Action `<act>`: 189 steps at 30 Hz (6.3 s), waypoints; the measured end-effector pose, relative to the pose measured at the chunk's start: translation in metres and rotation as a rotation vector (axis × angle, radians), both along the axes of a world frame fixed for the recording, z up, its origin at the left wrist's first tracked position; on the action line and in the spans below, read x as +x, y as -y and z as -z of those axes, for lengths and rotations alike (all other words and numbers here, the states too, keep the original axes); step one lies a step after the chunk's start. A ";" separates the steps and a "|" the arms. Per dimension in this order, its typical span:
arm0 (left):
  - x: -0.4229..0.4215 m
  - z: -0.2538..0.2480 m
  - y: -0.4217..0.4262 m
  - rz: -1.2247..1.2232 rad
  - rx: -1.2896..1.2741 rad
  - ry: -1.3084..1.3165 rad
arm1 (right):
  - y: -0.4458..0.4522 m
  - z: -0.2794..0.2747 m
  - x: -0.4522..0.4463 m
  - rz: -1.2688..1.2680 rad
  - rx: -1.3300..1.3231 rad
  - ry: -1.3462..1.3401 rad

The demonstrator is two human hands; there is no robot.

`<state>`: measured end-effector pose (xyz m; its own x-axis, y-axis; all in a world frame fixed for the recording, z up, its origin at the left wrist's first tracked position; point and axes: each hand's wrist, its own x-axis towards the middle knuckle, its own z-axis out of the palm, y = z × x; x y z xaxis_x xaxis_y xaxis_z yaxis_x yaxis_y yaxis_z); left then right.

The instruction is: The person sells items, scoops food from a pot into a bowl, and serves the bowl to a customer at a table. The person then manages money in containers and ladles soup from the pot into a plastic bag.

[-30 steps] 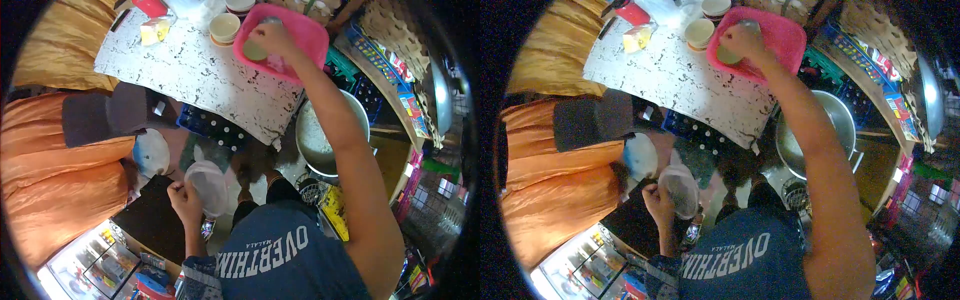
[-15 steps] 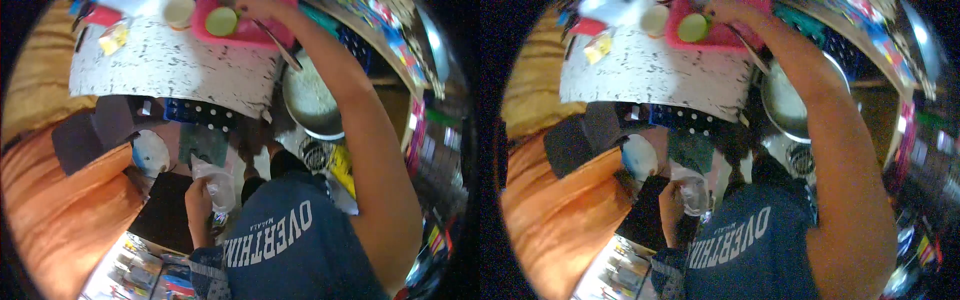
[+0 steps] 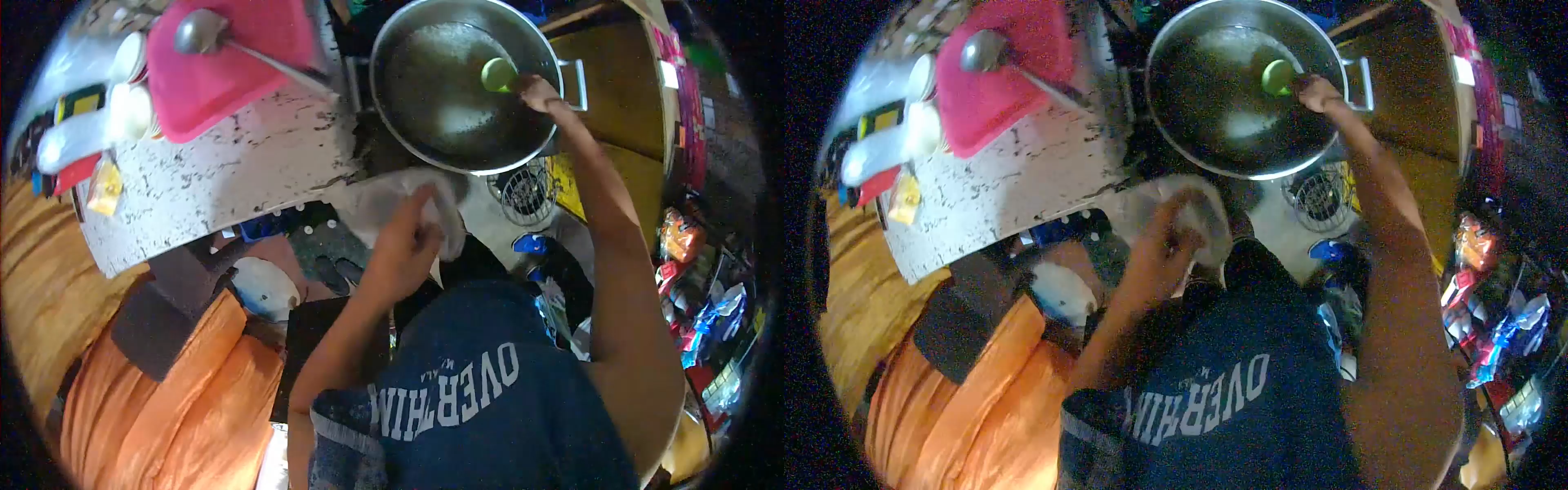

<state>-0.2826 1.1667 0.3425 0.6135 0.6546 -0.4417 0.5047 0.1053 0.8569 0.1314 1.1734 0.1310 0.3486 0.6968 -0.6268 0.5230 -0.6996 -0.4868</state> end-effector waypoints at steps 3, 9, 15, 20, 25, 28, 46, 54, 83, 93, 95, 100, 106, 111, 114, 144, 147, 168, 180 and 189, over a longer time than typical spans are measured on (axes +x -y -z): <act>0.033 -0.001 -0.029 -0.046 -0.008 0.092 | -0.003 0.058 0.001 -0.217 -0.084 0.502; 0.064 -0.002 -0.064 -0.050 0.184 0.141 | 0.007 0.145 -0.032 -0.465 0.218 0.481; 0.072 0.002 -0.094 0.371 0.657 -0.213 | 0.025 0.177 -0.062 -0.011 0.744 0.084; 0.070 0.023 -0.112 0.431 0.695 -0.149 | 0.021 0.031 -0.063 0.431 0.322 -0.630; 0.087 0.039 -0.126 0.326 0.641 -0.061 | 0.040 -0.102 -0.044 0.389 0.350 -0.548; 0.101 0.057 -0.130 0.345 0.705 -0.001 | 0.055 -0.179 -0.042 0.330 0.363 -0.529; 0.156 0.006 -0.068 -0.004 -0.283 0.449 | 0.028 -0.233 -0.113 -0.537 0.359 0.639; 0.148 0.009 -0.080 0.179 0.535 -0.227 | 0.016 -0.239 -0.110 -0.508 0.332 0.628; 0.095 0.018 -0.130 0.010 0.358 0.164 | 0.041 0.021 -0.052 0.040 0.288 -0.001; 0.131 -0.020 -0.112 -0.015 0.028 0.305 | 0.052 -0.236 -0.036 0.187 0.427 -0.292; 0.138 -0.030 -0.106 -0.003 0.003 0.344 | 0.048 -0.257 -0.040 0.157 0.470 -0.308; 0.153 -0.061 -0.085 -0.023 -0.119 0.400 | 0.029 -0.300 -0.079 -0.151 0.560 0.078; 0.140 -0.090 -0.077 -0.121 -0.216 0.579 | 0.015 -0.329 -0.137 -0.532 0.449 0.713; 0.105 -0.129 -0.065 -0.242 -0.389 0.751 | 0.023 -0.379 -0.148 -0.646 0.576 0.751; 0.072 -0.151 -0.050 -0.327 -0.476 0.855 | 0.021 -0.400 -0.132 -0.387 0.671 0.173; -0.157 -0.156 0.005 -1.231 0.114 0.799 | -0.249 -0.444 0.168 -0.166 0.863 1.413; -0.158 -0.166 0.002 -1.331 0.059 0.724 | -0.273 -0.452 0.182 -0.159 0.663 1.180; -0.210 -0.161 0.029 -1.206 0.126 0.856 | 0.035 -0.326 -0.103 -0.480 0.665 0.677; -0.210 -0.168 0.063 -1.305 0.188 0.645 | -0.050 -0.120 -0.125 -0.412 0.444 0.679; -0.214 -0.150 0.076 -1.386 0.178 0.648 | -0.050 -0.086 -0.119 -0.419 0.425 0.562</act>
